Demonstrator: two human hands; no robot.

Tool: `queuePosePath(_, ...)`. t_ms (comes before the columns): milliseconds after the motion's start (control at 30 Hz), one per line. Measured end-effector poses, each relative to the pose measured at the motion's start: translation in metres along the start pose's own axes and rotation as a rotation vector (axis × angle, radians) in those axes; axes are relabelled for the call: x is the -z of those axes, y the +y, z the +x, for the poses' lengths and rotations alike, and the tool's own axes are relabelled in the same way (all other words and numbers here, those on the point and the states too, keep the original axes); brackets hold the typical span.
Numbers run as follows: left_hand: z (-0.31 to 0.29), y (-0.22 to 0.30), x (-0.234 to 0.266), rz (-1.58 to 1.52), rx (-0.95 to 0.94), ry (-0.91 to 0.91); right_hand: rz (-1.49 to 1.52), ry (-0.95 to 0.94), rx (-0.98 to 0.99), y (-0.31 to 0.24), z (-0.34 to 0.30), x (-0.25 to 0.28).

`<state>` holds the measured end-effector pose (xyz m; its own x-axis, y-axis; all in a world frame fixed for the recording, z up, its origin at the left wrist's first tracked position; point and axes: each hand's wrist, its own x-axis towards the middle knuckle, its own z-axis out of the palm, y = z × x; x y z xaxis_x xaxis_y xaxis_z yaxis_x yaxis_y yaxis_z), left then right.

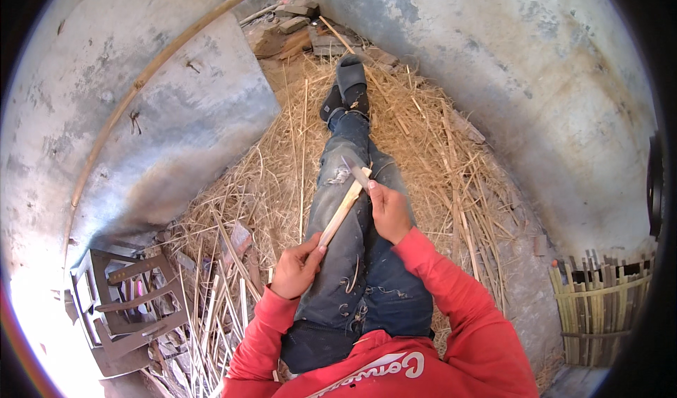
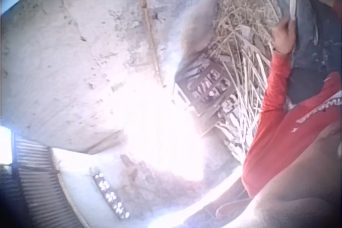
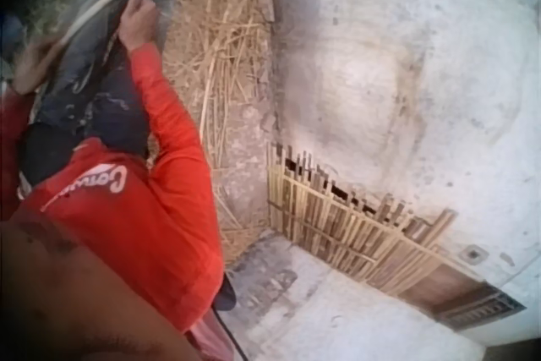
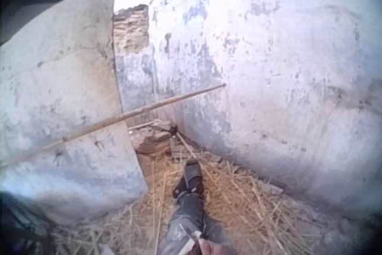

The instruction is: The person uses a small knife to shave and smooth the surface of a long, thin bamboo strip. They hold the strip with one hand while repeatedly sliding the knife blade along its length to remove outer layers and taper the edges.

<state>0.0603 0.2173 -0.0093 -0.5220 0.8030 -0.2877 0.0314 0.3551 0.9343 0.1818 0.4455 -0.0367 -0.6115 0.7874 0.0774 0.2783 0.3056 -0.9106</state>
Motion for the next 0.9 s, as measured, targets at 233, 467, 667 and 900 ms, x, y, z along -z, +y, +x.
queuePosePath(233, 0.004, 0.004, 0.005, -0.162, 0.13, -0.049, 0.015, 0.032, 0.013, -0.01, -0.005, -0.004)
queuePosePath(467, 0.004, 0.008, 0.012, -0.268, 0.259, -0.085, 0.247, 0.189, 0.197, -0.003, -0.019, -0.028)
queuePosePath(667, 0.008, 0.003, 0.017, -0.306, 0.284, -0.134, 0.202, 0.104, 0.028, -0.013, 0.001, 0.006)
queuePosePath(900, 0.006, -0.001, 0.02, -0.317, 0.303, -0.143, 0.094, 0.079, 0.047, -0.015, 0.01, 0.001)
